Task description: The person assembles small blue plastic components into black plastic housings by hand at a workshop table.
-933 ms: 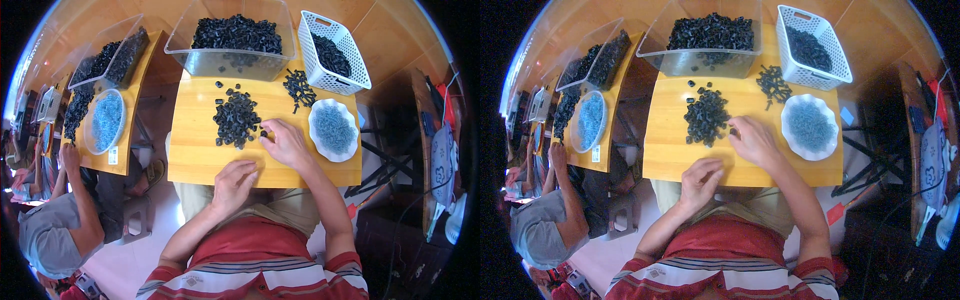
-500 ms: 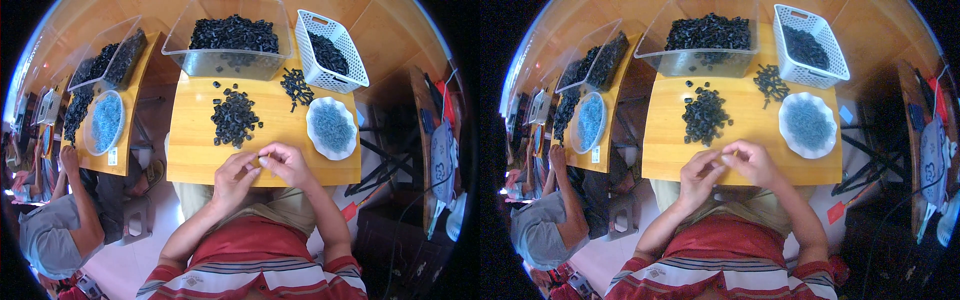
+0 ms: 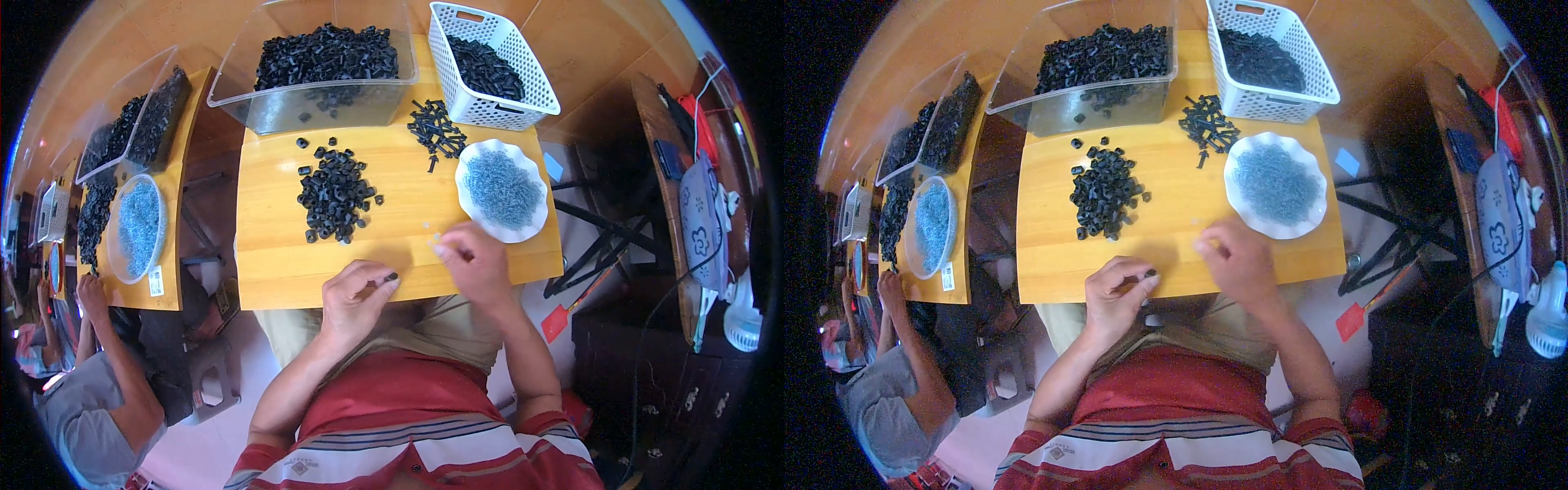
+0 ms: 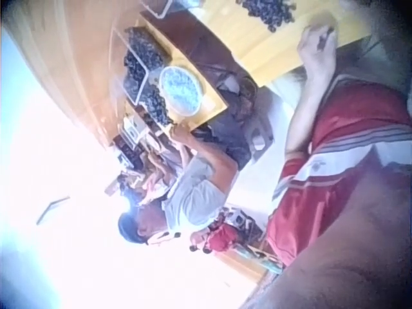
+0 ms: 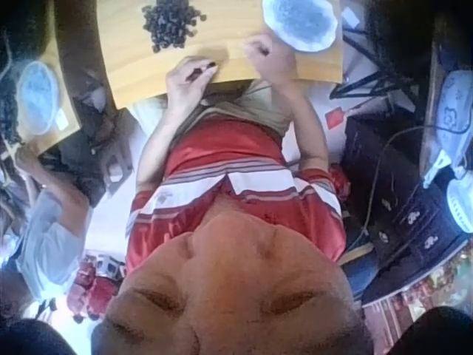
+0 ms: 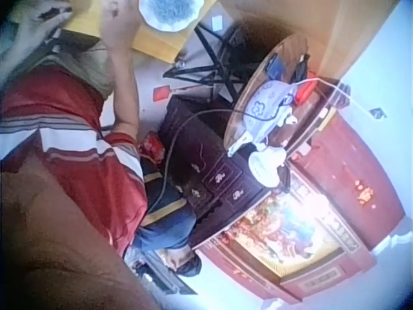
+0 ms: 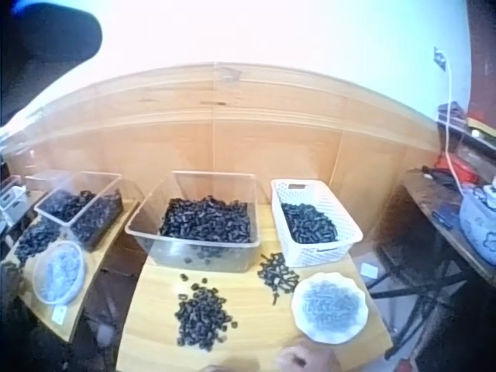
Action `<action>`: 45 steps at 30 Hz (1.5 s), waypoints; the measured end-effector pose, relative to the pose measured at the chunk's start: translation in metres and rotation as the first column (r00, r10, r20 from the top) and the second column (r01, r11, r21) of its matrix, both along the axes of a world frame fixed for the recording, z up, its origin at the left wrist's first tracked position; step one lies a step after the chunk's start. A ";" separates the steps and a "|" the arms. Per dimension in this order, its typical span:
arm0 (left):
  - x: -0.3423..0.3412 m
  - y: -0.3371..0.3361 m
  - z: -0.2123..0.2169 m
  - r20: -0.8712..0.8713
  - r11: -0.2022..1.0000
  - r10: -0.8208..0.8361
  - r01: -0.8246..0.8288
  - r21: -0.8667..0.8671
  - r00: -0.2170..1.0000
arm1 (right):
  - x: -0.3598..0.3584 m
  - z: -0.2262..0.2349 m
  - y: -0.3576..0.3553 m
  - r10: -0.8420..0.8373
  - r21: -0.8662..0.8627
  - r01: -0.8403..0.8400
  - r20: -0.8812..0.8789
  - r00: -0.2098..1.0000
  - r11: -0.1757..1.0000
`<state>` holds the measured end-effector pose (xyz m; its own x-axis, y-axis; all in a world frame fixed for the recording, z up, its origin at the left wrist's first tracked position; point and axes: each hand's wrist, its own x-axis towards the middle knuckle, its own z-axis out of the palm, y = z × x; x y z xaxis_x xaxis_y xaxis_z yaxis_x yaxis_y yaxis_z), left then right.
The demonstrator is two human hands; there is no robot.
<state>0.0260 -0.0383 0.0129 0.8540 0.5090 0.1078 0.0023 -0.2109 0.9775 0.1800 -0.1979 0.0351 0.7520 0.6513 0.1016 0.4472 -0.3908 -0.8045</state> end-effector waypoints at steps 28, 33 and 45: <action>0.008 -0.007 -0.003 0.033 0.998 -0.004 0.006 -0.064 0.999 | 0.063 0.020 -0.028 -0.028 -0.430 0.188 0.352 0.935 0.883; 0.009 -0.008 -0.002 0.033 0.997 -0.008 0.010 -0.076 0.999 | 0.068 0.014 -0.029 -0.044 -0.392 0.189 0.350 0.936 0.900; 0.008 -0.009 -0.002 0.005 0.994 -0.012 0.012 -0.105 1.000 | 0.069 0.003 -0.034 -0.128 -0.191 0.208 0.363 0.923 0.959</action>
